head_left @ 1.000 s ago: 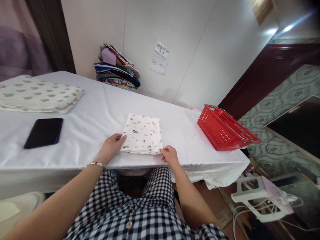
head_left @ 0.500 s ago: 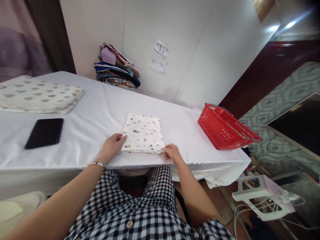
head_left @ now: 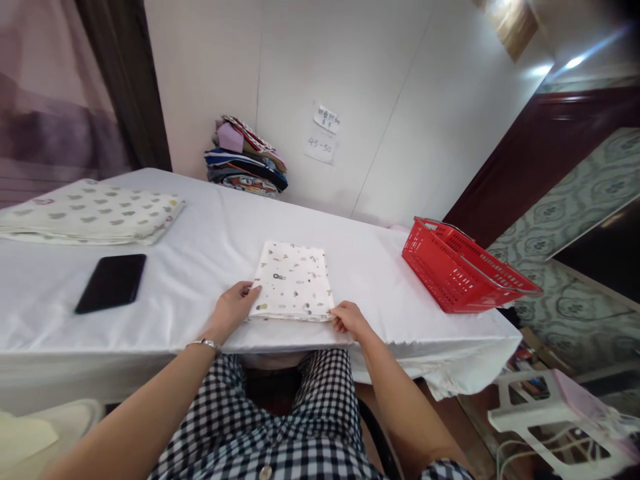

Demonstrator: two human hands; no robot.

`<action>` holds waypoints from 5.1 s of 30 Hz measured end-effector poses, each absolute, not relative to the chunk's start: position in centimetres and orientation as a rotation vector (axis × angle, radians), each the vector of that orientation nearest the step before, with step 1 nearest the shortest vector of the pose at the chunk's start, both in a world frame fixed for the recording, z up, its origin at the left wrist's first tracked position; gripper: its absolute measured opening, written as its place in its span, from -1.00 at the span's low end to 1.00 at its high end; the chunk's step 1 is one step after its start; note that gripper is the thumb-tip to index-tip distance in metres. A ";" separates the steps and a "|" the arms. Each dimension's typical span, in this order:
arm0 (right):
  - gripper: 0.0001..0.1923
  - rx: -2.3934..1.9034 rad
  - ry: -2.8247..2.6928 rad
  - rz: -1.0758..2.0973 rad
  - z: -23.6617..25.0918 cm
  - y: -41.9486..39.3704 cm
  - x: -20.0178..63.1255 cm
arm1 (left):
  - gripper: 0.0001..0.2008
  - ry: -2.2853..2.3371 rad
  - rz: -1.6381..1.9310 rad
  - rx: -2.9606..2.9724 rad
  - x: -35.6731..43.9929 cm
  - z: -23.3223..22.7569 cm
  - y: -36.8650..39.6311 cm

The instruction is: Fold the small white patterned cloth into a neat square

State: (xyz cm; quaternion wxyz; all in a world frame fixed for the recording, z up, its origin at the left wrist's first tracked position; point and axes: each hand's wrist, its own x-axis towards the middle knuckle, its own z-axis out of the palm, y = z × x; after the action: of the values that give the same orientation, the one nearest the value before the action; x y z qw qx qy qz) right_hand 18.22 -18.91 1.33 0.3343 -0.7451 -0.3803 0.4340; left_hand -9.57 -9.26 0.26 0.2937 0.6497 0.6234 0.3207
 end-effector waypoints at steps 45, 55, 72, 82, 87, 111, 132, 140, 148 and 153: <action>-0.80 -2.141 -1.485 0.315 2.0 -9.3 17.8 | -0.44 0.948 0.603 2.776 2.2 0.3 -13.9; -0.81 -2.195 -1.443 0.327 1.3 -6.3 18.2 | -0.41 0.873 0.571 2.906 1.9 -2.0 -14.7; -0.88 -2.158 -1.385 0.371 0.3 -5.6 19.5 | -0.40 0.843 0.555 2.859 1.8 -2.0 -14.8; -0.86 -2.217 -1.388 0.360 0.7 -5.3 18.8 | -0.40 0.857 0.517 2.835 1.8 -1.4 -14.9; -0.79 -2.181 -1.395 0.300 0.5 -5.1 19.1 | -0.42 0.848 0.513 2.831 1.8 -1.0 -14.9; -0.74 -2.202 -1.408 0.306 0.9 -0.1 19.0 | -0.90 0.638 0.733 2.624 4.1 1.3 -11.5; -0.88 -2.076 -1.447 0.227 0.4 2.8 20.7 | -0.90 0.589 0.723 2.597 3.8 1.4 -11.7; -0.82 -2.045 -1.339 0.273 0.0 4.3 21.4 | -0.88 0.585 0.715 2.581 3.8 1.2 -11.7; -0.89 -2.094 -1.260 0.406 -0.9 4.9 21.8 | -0.88 0.597 0.713 2.569 3.8 1.2 -11.7; -0.90 -2.112 -1.253 0.414 -0.3 5.7 21.5 | -0.88 0.595 0.720 2.564 3.8 1.3 -11.7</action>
State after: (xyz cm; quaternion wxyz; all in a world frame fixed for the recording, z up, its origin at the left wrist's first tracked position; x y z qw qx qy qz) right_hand 21.47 5.69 -0.28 0.3198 -0.8035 -0.4767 0.1574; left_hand 3.84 -11.70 1.28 0.2048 0.9197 0.2132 0.2582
